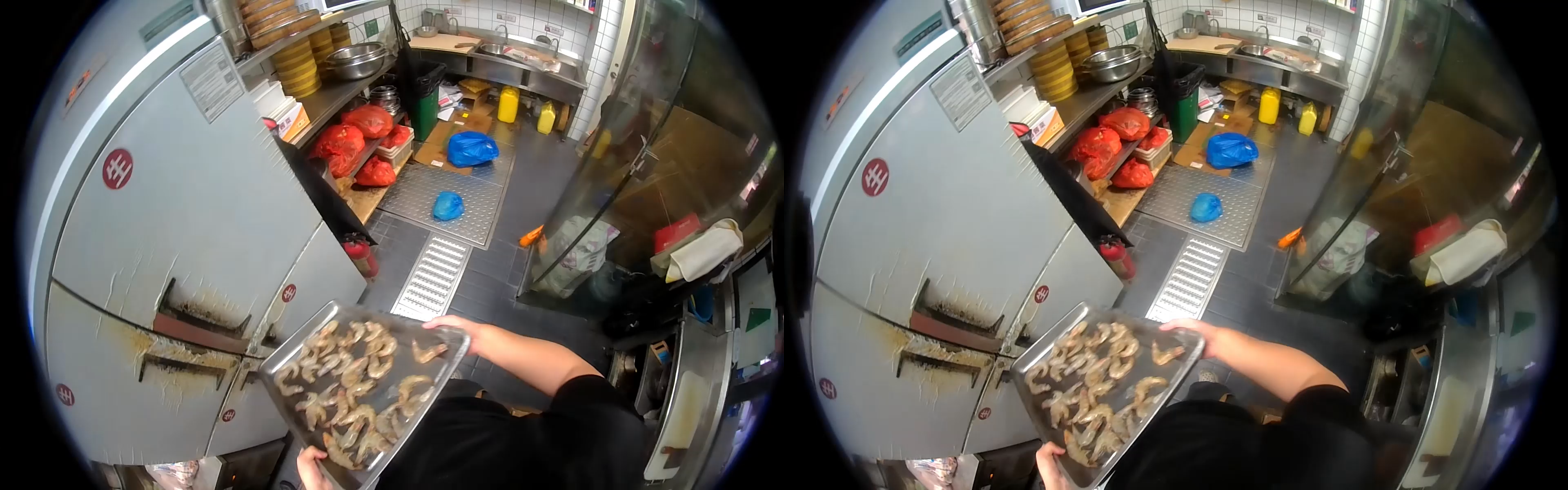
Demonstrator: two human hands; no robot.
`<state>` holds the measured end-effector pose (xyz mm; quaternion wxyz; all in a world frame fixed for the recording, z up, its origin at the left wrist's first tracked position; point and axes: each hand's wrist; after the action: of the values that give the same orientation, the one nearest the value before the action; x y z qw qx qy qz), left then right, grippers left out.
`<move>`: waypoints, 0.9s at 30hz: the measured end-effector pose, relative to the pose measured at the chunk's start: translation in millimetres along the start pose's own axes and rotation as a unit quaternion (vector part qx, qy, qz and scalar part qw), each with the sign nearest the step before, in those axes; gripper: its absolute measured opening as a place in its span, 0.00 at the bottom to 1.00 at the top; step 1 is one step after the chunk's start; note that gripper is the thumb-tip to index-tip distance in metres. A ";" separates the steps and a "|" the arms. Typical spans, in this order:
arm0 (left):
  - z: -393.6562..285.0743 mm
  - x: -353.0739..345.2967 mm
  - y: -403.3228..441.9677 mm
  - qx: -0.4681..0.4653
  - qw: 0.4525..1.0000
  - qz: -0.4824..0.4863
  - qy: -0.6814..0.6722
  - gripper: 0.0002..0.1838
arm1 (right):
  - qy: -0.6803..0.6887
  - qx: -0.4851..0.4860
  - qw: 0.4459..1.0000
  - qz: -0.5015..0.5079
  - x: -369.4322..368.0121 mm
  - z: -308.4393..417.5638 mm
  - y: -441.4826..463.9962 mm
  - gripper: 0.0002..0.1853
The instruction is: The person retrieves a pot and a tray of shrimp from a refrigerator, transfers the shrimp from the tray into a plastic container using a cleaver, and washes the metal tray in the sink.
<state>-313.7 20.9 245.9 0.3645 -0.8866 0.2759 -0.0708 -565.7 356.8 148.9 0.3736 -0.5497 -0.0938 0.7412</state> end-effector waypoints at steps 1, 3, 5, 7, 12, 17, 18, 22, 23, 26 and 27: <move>-2.4 -20.0 4.7 -0.032 0.999 0.031 0.015 0.03 | -0.001 -0.012 1.000 -0.001 21.9 16.2 -7.4 0.21; -4.0 -52.5 44.2 -0.058 0.993 0.084 0.051 0.13 | 0.005 -0.018 1.000 -0.005 39.0 50.8 -37.3 0.19; -10.8 -95.6 51.6 -0.045 0.988 0.127 0.076 0.25 | 0.021 0.028 0.998 -0.060 77.0 69.0 -45.3 0.20; -21.1 -156.1 44.6 -0.037 0.981 0.173 0.078 0.26 | 0.030 0.058 0.993 -0.097 78.8 94.0 -82.4 0.22; -37.1 -260.7 68.4 -0.043 0.960 0.253 0.111 0.26 | 0.075 0.134 0.974 -0.166 110.7 122.9 -130.4 0.28; -69.7 -361.2 111.6 -0.026 0.922 0.336 0.192 0.25 | 0.102 0.240 0.943 -0.208 127.8 140.3 -134.8 0.30; -74.3 -382.5 126.1 -0.027 0.915 0.347 0.206 0.26 | 0.118 0.272 0.931 -0.213 129.6 146.1 -130.3 0.30; -90.8 -483.5 170.1 0.026 0.884 0.418 0.208 0.27 | 0.132 0.340 0.895 -0.258 137.4 185.1 -113.7 0.33; -97.8 -511.8 172.3 0.057 0.873 0.437 0.207 0.26 | 0.138 0.352 0.885 -0.273 145.7 195.1 -109.1 0.32; -110.9 -596.3 201.6 0.071 0.865 0.449 0.213 0.23 | 0.173 0.393 0.834 -0.346 117.9 241.0 -97.3 0.23; -103.9 -629.5 236.7 -0.027 0.893 0.383 0.234 0.30 | 0.175 0.405 0.825 -0.352 130.3 251.1 -87.7 0.24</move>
<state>-978.5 160.5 206.4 0.2641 -0.6795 0.6731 -0.1239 -763.5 572.3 195.0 0.8087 -0.3989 0.0948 0.4217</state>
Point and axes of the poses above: each hand's wrist, its own y-axis towards the middle knuckle, its own x-axis out of the back of the hand, z = x × y, and after that the axes turned 7 degrees about -z, right-handed
